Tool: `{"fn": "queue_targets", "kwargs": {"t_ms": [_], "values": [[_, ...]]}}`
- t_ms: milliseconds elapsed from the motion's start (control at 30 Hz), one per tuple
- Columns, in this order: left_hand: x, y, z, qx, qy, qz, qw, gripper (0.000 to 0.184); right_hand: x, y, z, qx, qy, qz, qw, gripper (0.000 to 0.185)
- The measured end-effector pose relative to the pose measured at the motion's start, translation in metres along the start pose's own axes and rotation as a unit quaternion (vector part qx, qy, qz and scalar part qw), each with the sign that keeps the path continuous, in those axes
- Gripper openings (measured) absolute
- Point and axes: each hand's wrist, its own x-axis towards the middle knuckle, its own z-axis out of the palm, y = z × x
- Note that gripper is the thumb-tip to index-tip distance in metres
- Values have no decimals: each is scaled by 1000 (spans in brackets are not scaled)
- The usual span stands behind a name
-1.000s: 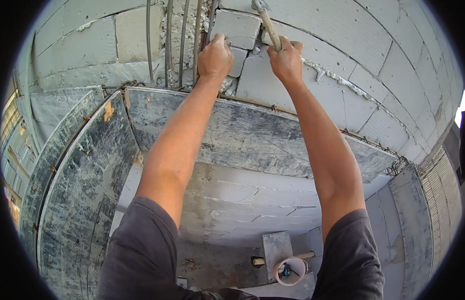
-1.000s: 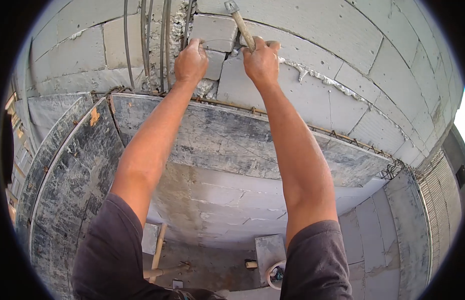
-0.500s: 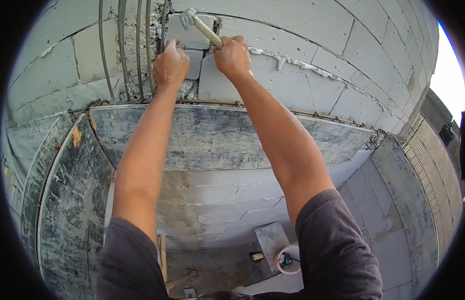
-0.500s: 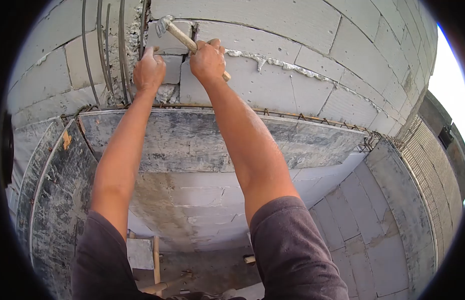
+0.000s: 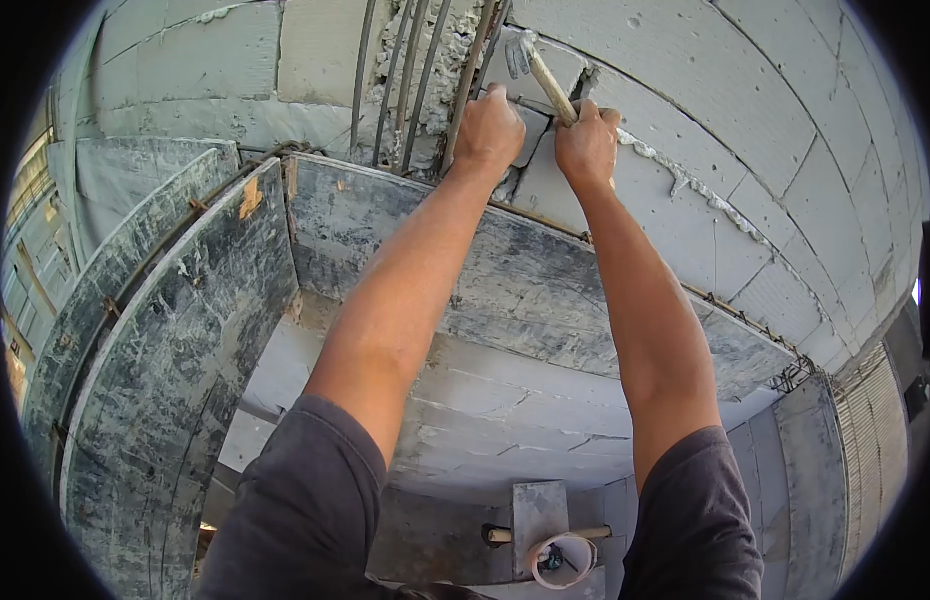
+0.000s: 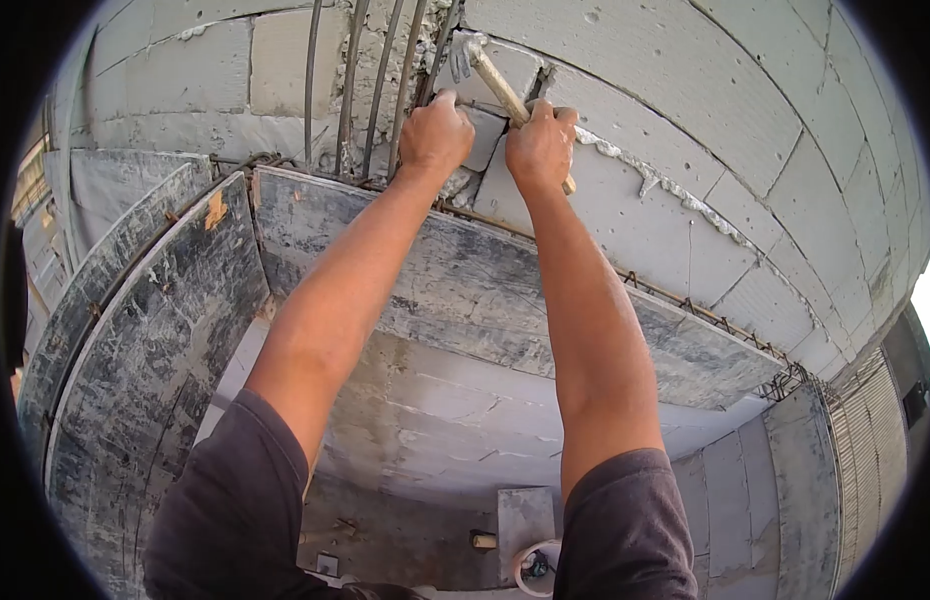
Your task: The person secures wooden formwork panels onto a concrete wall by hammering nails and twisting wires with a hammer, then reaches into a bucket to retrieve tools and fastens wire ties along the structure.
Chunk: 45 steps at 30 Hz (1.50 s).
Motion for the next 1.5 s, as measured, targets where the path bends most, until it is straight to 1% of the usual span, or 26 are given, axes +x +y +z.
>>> {"fn": "queue_targets", "kwargs": {"t_ms": [167,267,367,467,567,667,867,967,1067,1167,1267,1367,1467,1500], "values": [[1,-3,2,-11,-1,11,1000,34,-8,-9,-8,-46,-4,4,999,29],[5,-7,5,-5,-22,20,1000,35,-12,-11,-17,-82,-68,-7,994,27],[7,-8,9,8,-25,-2,1000,35,-18,-9,-16,-49,-70,-6,996,26],[7,-7,8,13,-8,-1,1000,34,-16,-11,-15,-16,-97,20,995,29],[2,-3,3,8,-25,-23,999,32,-16,-11,-7,30,-54,19,998,30],[-2,-4,-3,33,-57,-12,998,30,-10,-21,-2,86,-55,55,993,29],[0,-15,8,45,-67,-6,997,28,-11,-22,11,64,-44,20,997,26],[3,-19,14,34,-53,-3,998,26,-9,-16,16,81,-51,7,995,26],[4,-19,15,30,-63,-12,998,24,-7,-4,25,111,-82,-25,990,26],[4,-20,16,16,-54,-7,998,24,-14,3,44,166,-47,-45,984,24],[6,-19,16,12,-62,-18,998,26,-13,3,49,308,-112,-41,944,26],[3,-18,15,7,-65,-23,998,27,-9,1,28,308,-198,6,931,28],[1,-14,7,-7,-83,-33,996,28,-3,0,13,309,-261,23,914,28],[-1,-12,4,-11,-85,-35,996,28,-2,1,13,313,-261,21,913,28]]}}
